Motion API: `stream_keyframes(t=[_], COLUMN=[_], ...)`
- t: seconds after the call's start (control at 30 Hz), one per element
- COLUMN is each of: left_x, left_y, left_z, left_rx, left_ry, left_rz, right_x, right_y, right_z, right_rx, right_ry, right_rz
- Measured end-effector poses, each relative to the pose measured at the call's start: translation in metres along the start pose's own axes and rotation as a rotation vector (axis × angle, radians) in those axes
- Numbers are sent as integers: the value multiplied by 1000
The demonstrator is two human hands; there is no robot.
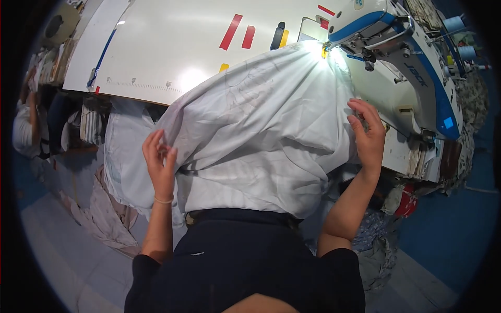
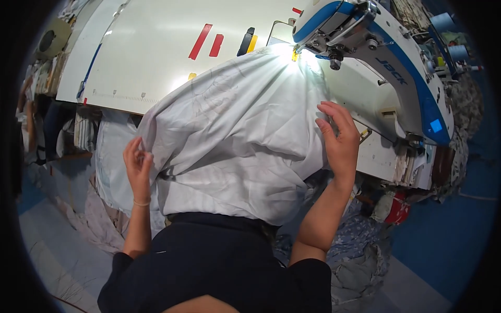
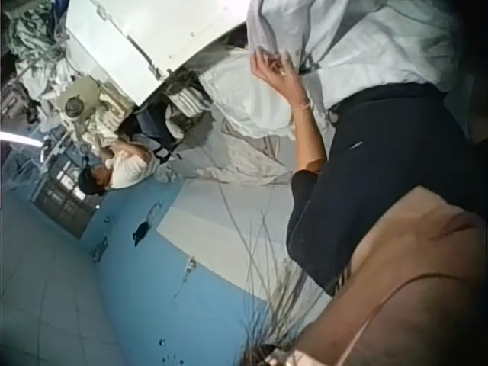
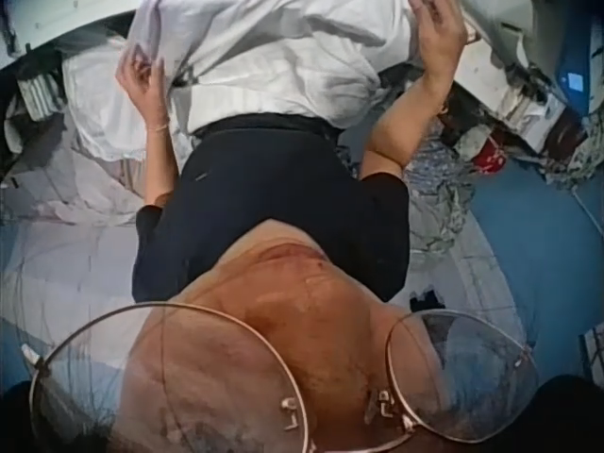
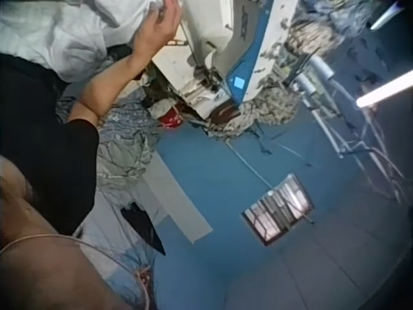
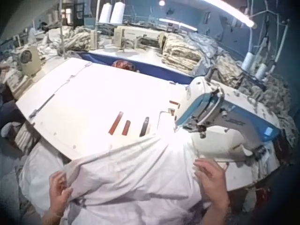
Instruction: Sewing the edges of white fabric to create pillowcases using an industrial sewing machine.
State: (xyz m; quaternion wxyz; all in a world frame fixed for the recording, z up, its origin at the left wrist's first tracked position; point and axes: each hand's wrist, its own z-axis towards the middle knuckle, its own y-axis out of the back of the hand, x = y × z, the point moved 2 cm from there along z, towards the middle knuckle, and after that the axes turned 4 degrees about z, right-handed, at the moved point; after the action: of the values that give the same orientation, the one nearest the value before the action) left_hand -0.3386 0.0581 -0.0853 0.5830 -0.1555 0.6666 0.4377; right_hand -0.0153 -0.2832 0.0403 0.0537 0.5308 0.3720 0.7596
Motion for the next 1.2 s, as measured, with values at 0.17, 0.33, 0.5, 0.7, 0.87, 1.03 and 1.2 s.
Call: stream_keyframes(t=[0.17,0.33,0.5,0.7,0.87,1.03,1.2], left_x=[65,85,49,-99,-255,-354,-294], left_y=[-23,-76,-57,53,7,-142,-233], left_z=[-19,24,26,155,343,394,398], left_rx=[104,341,273,135,-159,-459,-28], left_ry=[78,225,66,-366,-874,-1053,-855], left_rz=[281,345,175,615,1095,606,503], right_x=[-6,-16,-21,0,35,57,62], right_y=[-2,-2,-6,-13,-54,-94,-113], right_z=[1,-3,-17,-44,-58,-54,-47], right_rx=[-25,-75,-141,67,156,202,201], right_ry=[20,54,30,92,187,243,227], right_rz=[-22,-116,-123,-131,24,130,175])
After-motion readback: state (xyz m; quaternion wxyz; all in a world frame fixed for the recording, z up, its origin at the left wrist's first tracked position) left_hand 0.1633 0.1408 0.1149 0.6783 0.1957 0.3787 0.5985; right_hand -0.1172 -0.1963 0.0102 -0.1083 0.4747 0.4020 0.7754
